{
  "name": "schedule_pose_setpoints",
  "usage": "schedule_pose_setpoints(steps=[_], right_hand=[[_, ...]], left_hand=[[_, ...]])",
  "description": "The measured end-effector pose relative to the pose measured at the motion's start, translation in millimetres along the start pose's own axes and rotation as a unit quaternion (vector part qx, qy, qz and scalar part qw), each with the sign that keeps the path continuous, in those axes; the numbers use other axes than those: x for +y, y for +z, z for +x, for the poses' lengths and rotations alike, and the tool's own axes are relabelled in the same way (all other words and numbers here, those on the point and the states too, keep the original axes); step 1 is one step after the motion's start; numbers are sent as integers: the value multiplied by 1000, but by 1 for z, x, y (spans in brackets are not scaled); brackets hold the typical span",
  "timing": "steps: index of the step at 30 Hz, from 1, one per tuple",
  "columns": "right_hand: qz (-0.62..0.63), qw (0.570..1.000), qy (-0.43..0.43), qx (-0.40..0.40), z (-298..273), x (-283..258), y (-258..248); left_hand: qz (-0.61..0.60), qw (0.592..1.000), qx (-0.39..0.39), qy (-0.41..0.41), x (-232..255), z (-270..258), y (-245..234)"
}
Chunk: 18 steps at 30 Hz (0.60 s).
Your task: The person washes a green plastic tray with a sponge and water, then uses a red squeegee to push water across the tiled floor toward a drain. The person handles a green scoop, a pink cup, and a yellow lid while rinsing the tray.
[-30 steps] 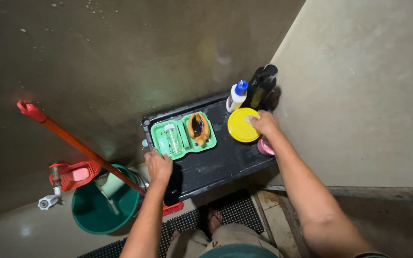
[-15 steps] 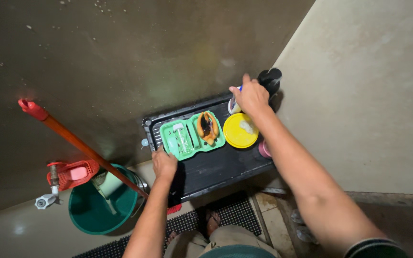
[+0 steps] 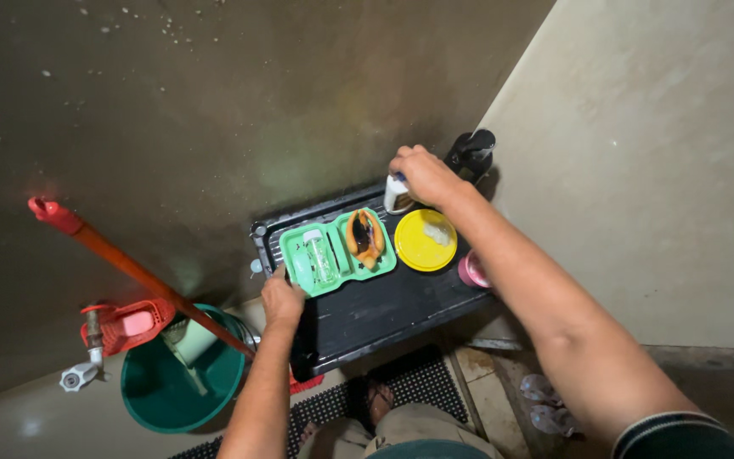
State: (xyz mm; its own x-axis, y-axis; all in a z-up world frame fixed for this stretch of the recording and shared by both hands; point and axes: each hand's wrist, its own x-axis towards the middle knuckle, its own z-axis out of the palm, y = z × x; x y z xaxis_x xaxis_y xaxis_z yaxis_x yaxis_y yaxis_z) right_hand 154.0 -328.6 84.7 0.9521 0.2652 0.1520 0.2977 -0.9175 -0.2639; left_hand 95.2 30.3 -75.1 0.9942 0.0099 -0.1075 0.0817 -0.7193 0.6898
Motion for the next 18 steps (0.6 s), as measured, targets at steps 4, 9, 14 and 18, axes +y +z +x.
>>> schedule_pose_setpoints(steps=[4, 9, 14, 18], right_hand=[[0, 1000, 9, -2, -5, -17, -11], [-25, 989, -11, 145, -25, -37, -60], [49, 922, 153, 353, -73, -23, -87], [132, 894, 258, 342, -75, 8, -63]], left_hand=[[-12, 1000, -7, -22, 1, -2, 0], [22, 1000, 7, -8, 1, 2, -4], [43, 999, 1, -17, 3, 4, -7], [50, 995, -51, -74, 17, 7, -26]])
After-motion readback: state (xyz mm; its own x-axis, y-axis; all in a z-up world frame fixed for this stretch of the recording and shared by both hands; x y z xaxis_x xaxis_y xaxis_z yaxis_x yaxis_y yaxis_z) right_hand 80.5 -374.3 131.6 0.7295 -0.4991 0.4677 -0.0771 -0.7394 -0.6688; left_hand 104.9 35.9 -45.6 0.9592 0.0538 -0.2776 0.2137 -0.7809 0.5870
